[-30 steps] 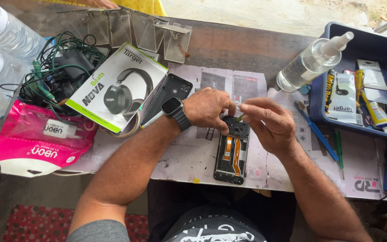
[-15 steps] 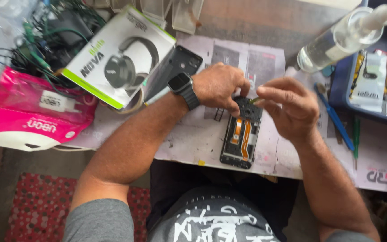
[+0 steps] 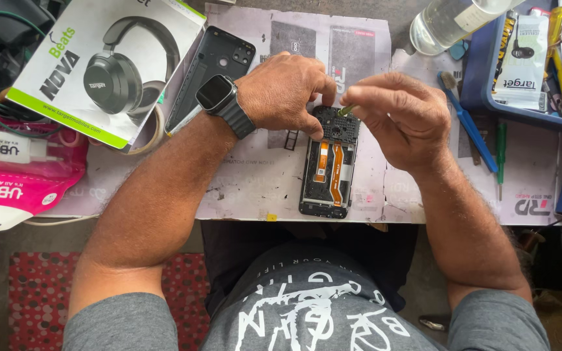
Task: The person disassembles a smartphone, removes the battery, and uses a screwdriver to manipulate internal components. They handle the motherboard and ribbon cables while working at a cluttered repair bench.
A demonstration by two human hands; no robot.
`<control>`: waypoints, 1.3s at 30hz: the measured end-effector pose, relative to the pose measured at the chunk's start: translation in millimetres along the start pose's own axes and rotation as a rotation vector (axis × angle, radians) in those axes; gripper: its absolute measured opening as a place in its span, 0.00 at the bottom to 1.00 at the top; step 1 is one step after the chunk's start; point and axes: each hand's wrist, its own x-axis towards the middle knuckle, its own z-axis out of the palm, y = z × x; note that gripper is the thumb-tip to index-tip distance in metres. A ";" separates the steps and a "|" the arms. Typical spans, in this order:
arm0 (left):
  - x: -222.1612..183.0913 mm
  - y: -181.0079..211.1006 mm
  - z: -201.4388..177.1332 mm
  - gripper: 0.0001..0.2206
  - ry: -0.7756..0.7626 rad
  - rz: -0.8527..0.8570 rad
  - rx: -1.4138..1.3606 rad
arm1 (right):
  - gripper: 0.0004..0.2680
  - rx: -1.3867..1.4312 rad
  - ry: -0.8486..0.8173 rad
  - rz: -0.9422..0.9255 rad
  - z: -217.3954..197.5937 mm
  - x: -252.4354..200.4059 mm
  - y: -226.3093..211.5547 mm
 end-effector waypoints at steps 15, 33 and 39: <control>0.2 -1.7 -0.8 0.21 0.004 0.046 0.031 | 0.10 -0.013 0.024 -0.011 1.8 -0.8 -3.4; -1.5 0.7 -5.2 0.22 -0.040 0.015 -0.019 | 0.10 -0.067 0.051 0.021 3.1 0.6 -8.4; -1.9 -1.5 -4.5 0.22 -0.047 0.015 -0.014 | 0.10 -0.075 0.038 -0.013 5.2 -0.7 -6.1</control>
